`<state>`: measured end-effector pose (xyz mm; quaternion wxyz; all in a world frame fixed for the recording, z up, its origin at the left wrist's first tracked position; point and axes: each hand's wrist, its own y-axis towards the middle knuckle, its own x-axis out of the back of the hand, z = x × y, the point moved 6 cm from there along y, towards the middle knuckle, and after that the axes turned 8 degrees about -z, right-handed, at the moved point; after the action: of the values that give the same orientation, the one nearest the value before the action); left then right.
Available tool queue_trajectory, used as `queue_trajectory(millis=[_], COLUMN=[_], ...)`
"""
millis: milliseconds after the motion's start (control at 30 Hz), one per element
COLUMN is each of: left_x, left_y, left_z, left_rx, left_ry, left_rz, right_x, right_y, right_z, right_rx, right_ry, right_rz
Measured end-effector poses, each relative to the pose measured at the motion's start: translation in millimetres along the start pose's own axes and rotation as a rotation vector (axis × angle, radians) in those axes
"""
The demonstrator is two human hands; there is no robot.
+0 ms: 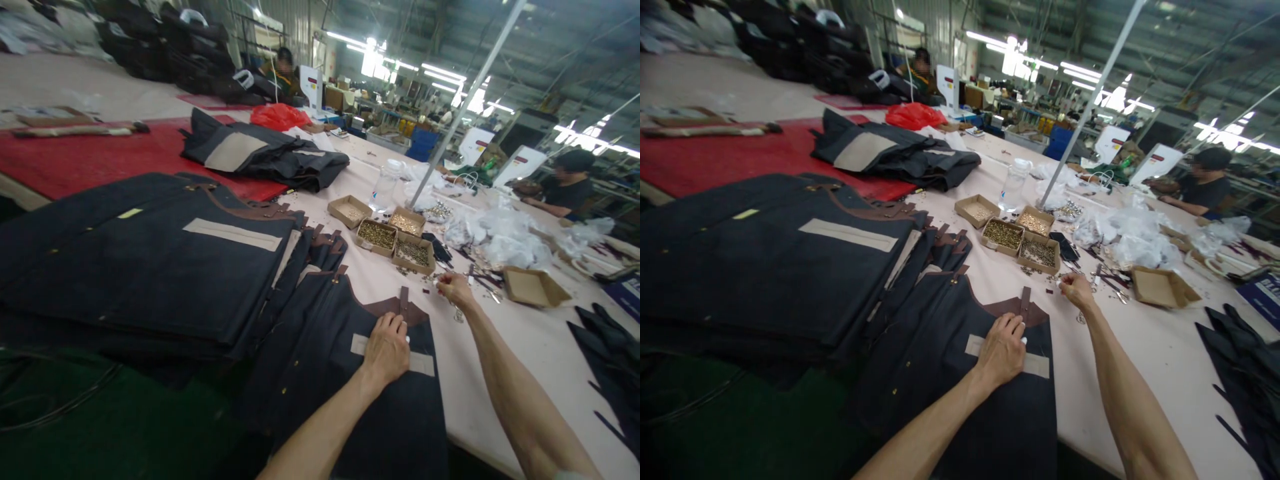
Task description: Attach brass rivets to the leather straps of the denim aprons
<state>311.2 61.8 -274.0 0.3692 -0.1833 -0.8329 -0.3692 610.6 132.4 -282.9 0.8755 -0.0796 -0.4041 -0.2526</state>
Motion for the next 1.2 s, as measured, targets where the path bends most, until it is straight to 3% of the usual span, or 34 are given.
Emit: queue_trajectory(millis=[200, 467, 667, 1033, 1200], left_x=[1.3, 1.0, 2.1, -2.3, -2.6], left_y=[1, 1, 1, -1, -2], left_z=[-1, -2, -3, -5, -5], left_rx=[-0.004, -0.001, -0.008, -0.008, -0.009], left_ry=[0.004, 0.001, -0.001, 0.007, -0.005], left_rz=[0.000, 0.002, 0.001, 0.001, -0.002], right_x=[-18, -34, -39, -33, -49], right_y=[12, 34, 38, 13, -37], right_z=[15, -15, -17, 11, 45], right_rx=[0.071, -0.002, -0.018, 0.127, 0.286], right_ry=[-0.148, -0.144, -0.131, -0.212, -0.068], right_rz=[0.008, 0.051, 0.104, 0.123, 0.327])
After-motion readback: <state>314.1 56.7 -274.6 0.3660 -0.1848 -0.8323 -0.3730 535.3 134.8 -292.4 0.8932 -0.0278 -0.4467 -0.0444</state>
